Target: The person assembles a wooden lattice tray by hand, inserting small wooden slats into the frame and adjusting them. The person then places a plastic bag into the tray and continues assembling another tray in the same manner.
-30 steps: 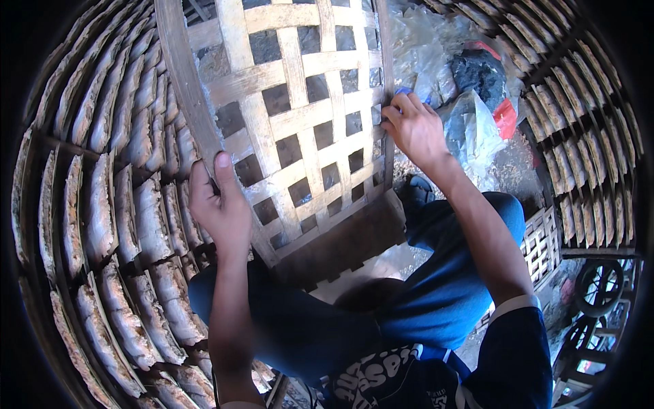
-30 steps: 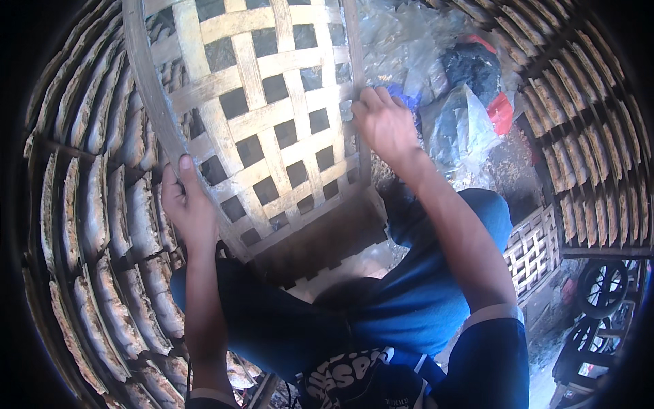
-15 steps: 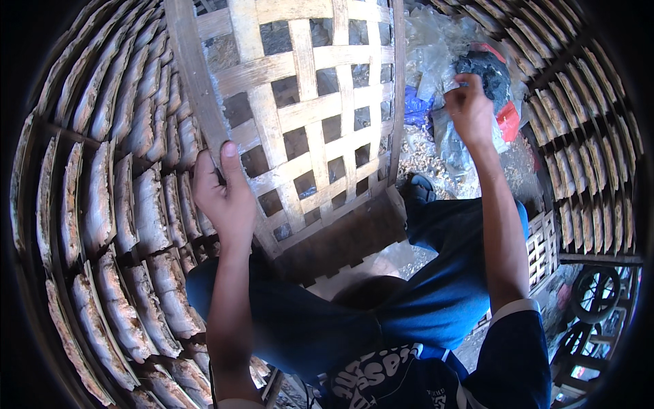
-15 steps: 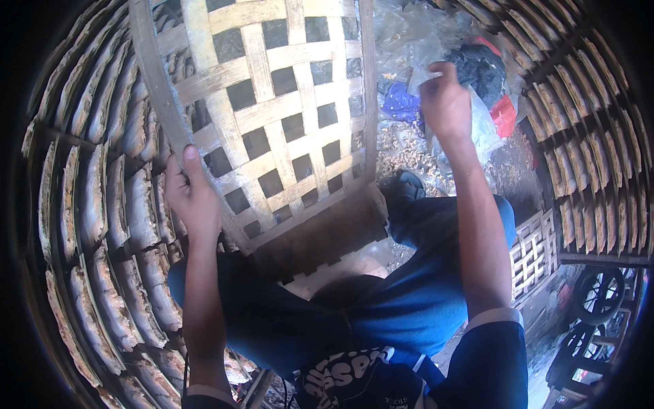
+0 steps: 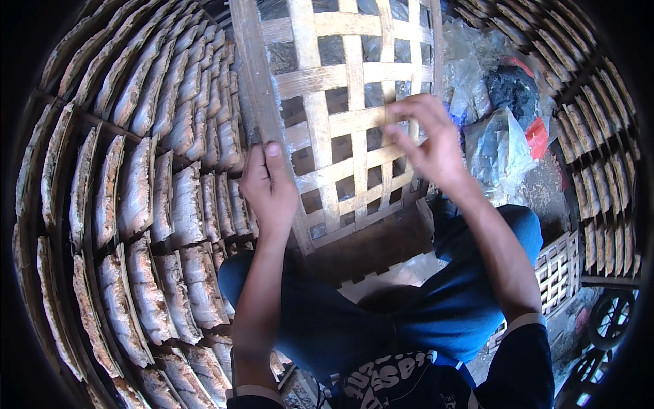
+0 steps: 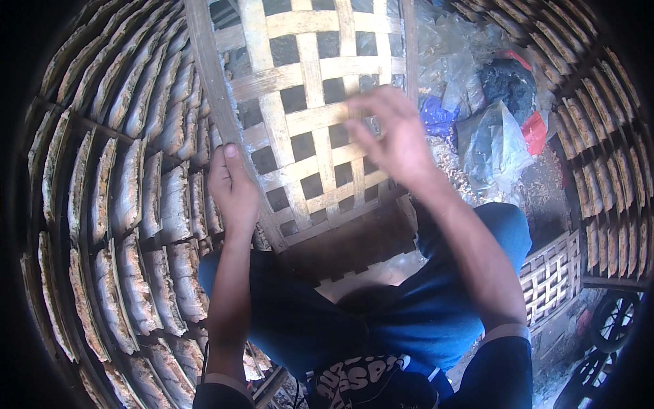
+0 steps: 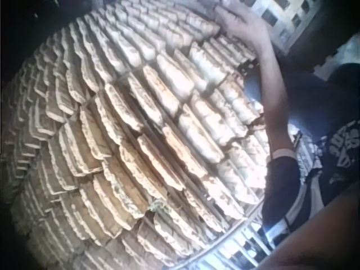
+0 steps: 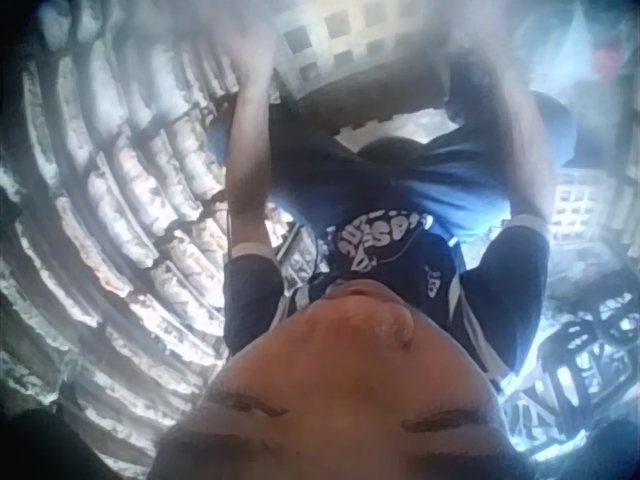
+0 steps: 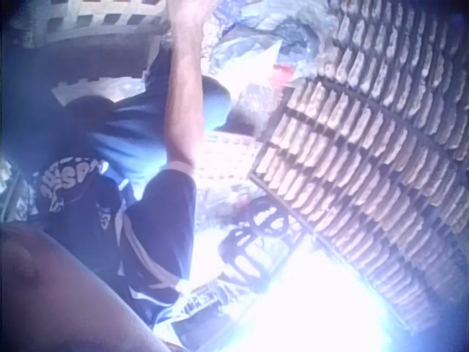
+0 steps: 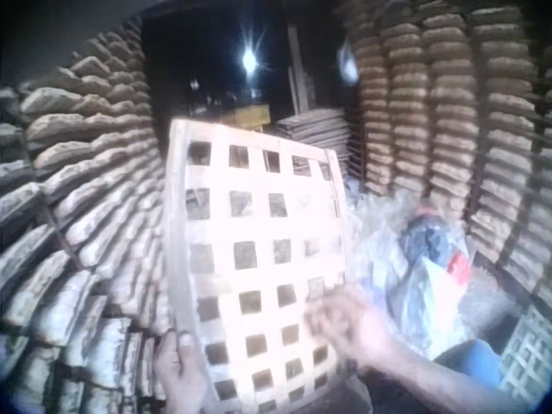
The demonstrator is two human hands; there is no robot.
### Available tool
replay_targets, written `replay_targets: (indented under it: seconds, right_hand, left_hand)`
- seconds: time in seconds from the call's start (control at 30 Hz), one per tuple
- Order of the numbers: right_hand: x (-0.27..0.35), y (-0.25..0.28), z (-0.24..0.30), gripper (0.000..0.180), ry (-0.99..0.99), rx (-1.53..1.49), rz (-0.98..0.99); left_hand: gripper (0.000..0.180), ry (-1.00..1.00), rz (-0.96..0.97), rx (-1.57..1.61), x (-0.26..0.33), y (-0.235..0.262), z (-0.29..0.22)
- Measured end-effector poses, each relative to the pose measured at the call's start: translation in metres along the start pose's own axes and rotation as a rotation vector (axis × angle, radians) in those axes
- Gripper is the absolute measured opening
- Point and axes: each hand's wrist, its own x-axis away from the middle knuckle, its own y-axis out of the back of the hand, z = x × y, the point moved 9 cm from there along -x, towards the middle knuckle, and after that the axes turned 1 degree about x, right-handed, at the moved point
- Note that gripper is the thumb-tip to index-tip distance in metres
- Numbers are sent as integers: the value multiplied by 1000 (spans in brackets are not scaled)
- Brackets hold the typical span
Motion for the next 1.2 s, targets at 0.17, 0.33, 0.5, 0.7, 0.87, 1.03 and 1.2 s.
replay_targets:
  seconds: [0.17,0.33,0.5,0.7,0.87,1.03,1.2]
  right_hand:
    - [-31,-20,66,36,176,-77,-65]
    - [-59,-21,87,36,229,-57,-173]
    - [-70,-31,80,41,157,-104,-166]
    - [-56,-29,83,42,159,-94,-249]
    - [-50,-25,82,38,176,-120,-332]
    - [-50,-24,83,33,170,-131,-335]
    - [-52,-29,86,26,126,-155,-287]
  left_hand:
    - [34,-48,8,-30,-3,-2,-12]
    - [31,-87,36,-24,-4,-3,-27]
    - [33,-152,77,-25,-3,-4,-41]
    - [38,-197,71,-20,0,-4,-53]
    - [38,-233,66,-26,3,-3,-55]
    - [25,-226,85,-39,4,-4,-54]
    - [22,-254,71,-43,5,-1,-52]
